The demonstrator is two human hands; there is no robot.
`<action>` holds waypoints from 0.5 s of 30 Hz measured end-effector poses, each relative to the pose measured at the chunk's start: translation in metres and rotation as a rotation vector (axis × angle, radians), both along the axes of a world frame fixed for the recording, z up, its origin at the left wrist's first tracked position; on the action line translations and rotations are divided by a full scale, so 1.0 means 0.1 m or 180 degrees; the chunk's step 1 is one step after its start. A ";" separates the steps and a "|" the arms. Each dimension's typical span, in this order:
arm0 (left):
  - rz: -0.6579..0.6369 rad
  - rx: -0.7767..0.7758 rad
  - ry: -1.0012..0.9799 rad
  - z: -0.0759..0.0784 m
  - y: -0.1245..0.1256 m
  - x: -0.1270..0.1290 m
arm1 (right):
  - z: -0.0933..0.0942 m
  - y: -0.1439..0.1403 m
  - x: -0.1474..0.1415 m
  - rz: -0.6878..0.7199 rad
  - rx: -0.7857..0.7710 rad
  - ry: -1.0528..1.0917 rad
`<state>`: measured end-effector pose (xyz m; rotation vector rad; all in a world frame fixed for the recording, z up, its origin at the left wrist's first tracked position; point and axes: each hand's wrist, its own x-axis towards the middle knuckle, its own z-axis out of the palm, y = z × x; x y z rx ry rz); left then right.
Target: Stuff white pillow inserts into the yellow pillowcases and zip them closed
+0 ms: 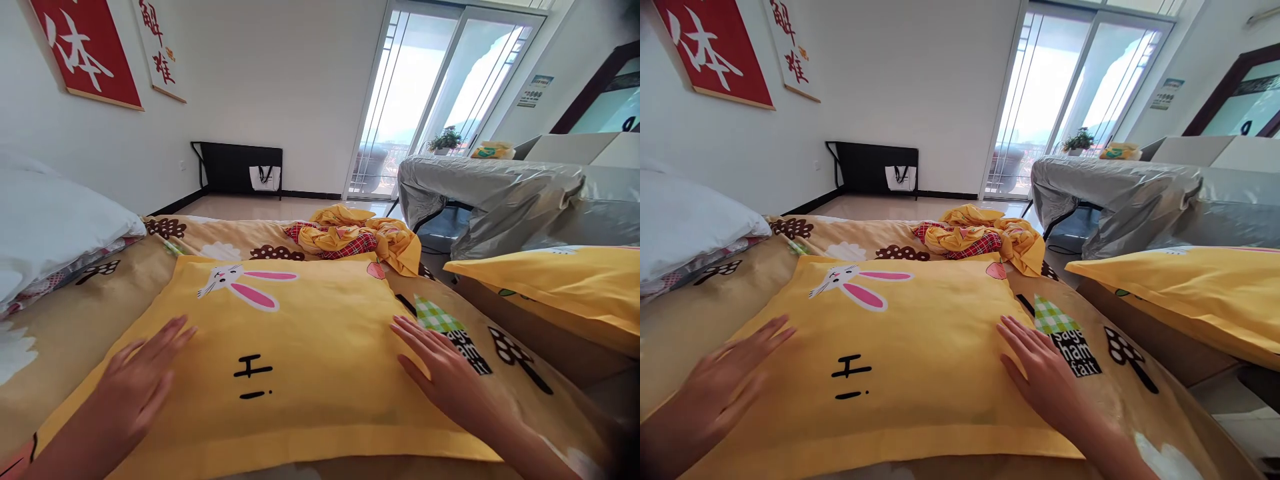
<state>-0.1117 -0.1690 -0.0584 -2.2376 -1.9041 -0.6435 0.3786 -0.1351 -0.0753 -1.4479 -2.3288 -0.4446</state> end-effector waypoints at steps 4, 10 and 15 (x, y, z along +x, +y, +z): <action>-0.0743 -0.0538 0.0786 0.59 0.95 0.93 | 0.59 0.75 -1.03 0.0771 -0.0449 -0.0164; -0.0266 -0.0840 0.0613 0.31 2.02 1.61 | 0.35 1.75 -1.79 0.0117 -0.1296 0.0186; -0.0065 -0.1080 0.0417 -0.39 2.19 1.55 | -0.17 1.99 -1.77 0.0000 -0.1733 0.0175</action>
